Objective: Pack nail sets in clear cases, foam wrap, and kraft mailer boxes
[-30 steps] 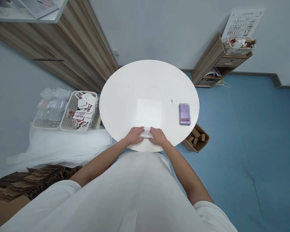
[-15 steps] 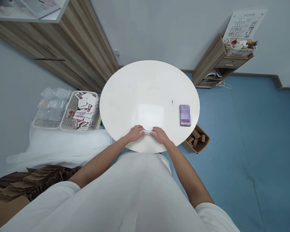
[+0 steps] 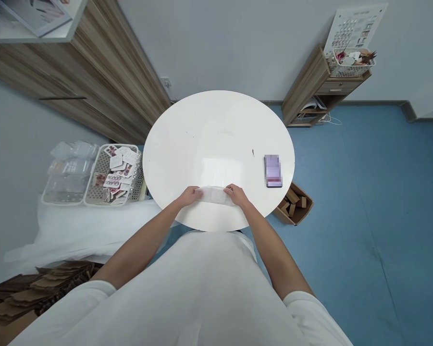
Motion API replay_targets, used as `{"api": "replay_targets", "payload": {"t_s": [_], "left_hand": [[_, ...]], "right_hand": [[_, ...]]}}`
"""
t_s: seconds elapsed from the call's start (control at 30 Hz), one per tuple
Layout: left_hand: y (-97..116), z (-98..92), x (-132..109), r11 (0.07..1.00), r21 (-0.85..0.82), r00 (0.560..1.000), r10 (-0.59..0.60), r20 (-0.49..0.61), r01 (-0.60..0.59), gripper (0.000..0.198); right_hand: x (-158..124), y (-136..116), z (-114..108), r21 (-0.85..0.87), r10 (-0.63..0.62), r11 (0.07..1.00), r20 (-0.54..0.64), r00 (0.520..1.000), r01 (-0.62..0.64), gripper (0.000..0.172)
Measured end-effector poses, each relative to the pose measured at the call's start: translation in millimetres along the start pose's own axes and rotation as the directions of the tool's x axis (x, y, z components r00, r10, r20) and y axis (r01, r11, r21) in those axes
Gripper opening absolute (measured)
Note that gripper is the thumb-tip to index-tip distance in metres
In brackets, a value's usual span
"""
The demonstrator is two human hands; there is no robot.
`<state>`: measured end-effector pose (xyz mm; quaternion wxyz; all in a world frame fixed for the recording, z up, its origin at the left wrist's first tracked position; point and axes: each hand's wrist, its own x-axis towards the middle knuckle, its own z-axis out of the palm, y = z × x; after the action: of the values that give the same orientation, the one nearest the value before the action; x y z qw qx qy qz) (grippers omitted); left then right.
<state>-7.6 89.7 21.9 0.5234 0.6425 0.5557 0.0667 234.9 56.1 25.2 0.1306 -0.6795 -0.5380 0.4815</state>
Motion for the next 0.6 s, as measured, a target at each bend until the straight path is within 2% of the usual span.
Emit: {"api": "replay_targets", "payload": {"t_s": [0.17,0.27,0.43,0.5,0.6], "left_hand": [[0.5,4.6,-1.5,0.973,0.171,0.987,-0.141,-0.08,0.153,0.024],[1.1,8.1,-1.5,0.961,0.198,0.979,-0.171,-0.116,0.191,0.021],[0.1,10.3,-3.1,0.959,0.208,0.969,-0.15,-0.195,0.191,0.02],[0.4,11.1,-5.3,0.96,0.207,0.963,-0.141,-0.231,0.19,0.026],[3.6,12.6,-10.4,0.958,0.25,0.934,-0.045,-0.354,0.141,0.041]], "right_hand": [[1.2,7.5,-0.4,0.051,0.042,0.998,-0.075,0.996,-0.039,0.022],[-1.5,12.6,-2.1,0.051,0.068,0.997,-0.164,0.984,-0.06,0.02],[-7.8,19.7,-0.9,-0.038,0.088,0.994,-0.214,0.973,-0.098,0.024],[-11.7,20.5,1.0,-0.117,0.048,0.99,-0.214,0.976,-0.074,0.028],[-18.8,17.4,4.9,-0.276,-0.061,0.961,-0.315,0.947,-0.03,0.038]]}}
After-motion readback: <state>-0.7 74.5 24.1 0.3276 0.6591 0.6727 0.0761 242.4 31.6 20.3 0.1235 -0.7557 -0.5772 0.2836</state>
